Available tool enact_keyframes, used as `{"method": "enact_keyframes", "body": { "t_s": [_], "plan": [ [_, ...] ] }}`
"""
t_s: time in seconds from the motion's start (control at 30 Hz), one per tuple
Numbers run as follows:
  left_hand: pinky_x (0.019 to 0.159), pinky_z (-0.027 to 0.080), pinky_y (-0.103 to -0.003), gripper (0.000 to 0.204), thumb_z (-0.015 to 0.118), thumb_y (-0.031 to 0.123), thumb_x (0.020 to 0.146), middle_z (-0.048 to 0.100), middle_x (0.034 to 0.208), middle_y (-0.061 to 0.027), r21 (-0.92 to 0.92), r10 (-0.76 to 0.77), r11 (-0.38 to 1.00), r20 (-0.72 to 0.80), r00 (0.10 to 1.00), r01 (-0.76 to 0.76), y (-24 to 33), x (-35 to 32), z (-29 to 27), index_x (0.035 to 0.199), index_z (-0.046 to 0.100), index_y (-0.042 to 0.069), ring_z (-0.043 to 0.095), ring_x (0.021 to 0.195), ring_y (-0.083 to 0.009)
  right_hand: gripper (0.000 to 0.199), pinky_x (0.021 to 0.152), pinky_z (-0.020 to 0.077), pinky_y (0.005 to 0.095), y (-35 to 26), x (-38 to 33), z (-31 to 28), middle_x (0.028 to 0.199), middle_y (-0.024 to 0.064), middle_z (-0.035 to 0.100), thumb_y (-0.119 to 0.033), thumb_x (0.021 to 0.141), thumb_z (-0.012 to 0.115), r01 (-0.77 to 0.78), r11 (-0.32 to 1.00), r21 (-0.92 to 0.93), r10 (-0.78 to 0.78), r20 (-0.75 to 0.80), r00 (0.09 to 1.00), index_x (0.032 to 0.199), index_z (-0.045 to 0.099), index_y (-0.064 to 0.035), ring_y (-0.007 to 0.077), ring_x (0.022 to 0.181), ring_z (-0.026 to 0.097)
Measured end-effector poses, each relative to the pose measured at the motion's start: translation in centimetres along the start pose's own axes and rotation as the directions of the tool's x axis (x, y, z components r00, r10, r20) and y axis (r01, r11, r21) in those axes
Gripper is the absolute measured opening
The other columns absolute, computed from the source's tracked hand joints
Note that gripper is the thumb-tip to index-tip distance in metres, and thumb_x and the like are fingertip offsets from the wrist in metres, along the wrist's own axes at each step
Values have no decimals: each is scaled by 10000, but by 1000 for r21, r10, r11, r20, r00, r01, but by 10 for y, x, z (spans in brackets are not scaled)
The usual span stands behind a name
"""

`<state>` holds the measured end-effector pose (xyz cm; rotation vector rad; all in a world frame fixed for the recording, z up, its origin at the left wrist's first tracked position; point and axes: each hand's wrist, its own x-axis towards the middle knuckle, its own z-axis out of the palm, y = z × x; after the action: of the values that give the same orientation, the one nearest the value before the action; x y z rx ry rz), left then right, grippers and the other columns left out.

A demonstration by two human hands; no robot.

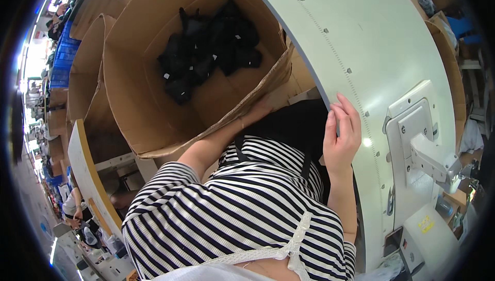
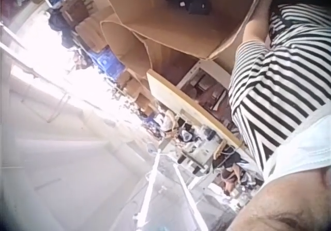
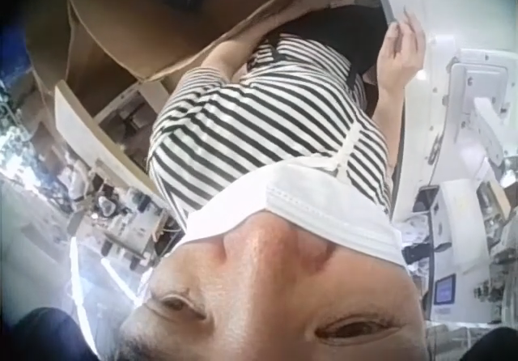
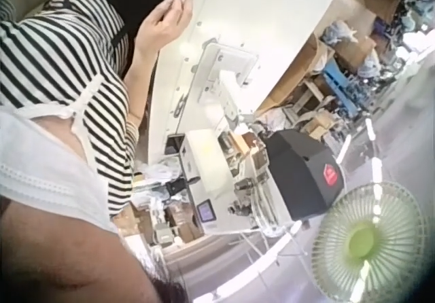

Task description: Sewing upper panels and component parts of shoes using an industrial sewing machine.

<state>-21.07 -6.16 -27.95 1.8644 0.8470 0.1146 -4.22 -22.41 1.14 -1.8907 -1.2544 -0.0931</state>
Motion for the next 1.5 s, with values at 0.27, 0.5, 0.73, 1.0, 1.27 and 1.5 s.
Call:
{"method": "enact_keyframes", "body": {
  "t_s": [0.27,0.5,0.73,1.0,1.27,1.5],
  "plan": [
    [951,430,-455,595,532,100,819,533,1248,-258,195,-33,979,-108,994,54,-23,75,-37,1356,299,-9,531,1106,-423,105,831,517,327,13,-2,2,1153,147,585,15,880,547,-91,993,-75,88,-45,995,940,617,65,253,967,605],
    [1004,403,-439,717,522,54,756,493,1296,-264,206,-17,977,-217,976,63,-15,207,-120,1410,227,37,503,1172,-403,100,812,497,338,12,3,4,1139,151,592,27,860,557,-93,988,-120,93,-1,996,933,620,54,261,944,602],
    [1063,343,-412,609,523,133,863,419,1389,-210,-429,94,903,115,989,-36,112,307,-137,1415,286,36,420,1272,-336,116,863,487,334,16,1,4,1129,152,603,37,856,553,-118,976,-183,116,-23,993,949,621,56,274,1015,592],
    [866,463,-436,372,662,323,777,597,1010,-140,710,278,564,317,907,-422,180,73,-220,1021,617,46,574,979,-312,139,891,478,351,6,2,-1,1161,157,586,44,869,531,-80,989,-126,91,82,992,980,613,66,283,1026,585],
    [1025,338,-437,685,725,516,701,542,1225,-157,795,233,290,-598,767,533,-5,-4,-466,1177,549,55,437,1230,-307,118,849,469,391,7,2,-1,1136,164,595,26,841,565,22,987,-160,-8,82,997,943,615,57,314,987,576],
    [612,517,-363,490,646,583,724,681,746,-82,915,99,69,-404,909,399,11,-20,-429,729,687,95,676,715,-234,108,862,468,394,10,-2,-2,1123,150,605,14,844,575,67,983,-173,-56,68,996,941,609,48,316,994,577]
  ]
}}
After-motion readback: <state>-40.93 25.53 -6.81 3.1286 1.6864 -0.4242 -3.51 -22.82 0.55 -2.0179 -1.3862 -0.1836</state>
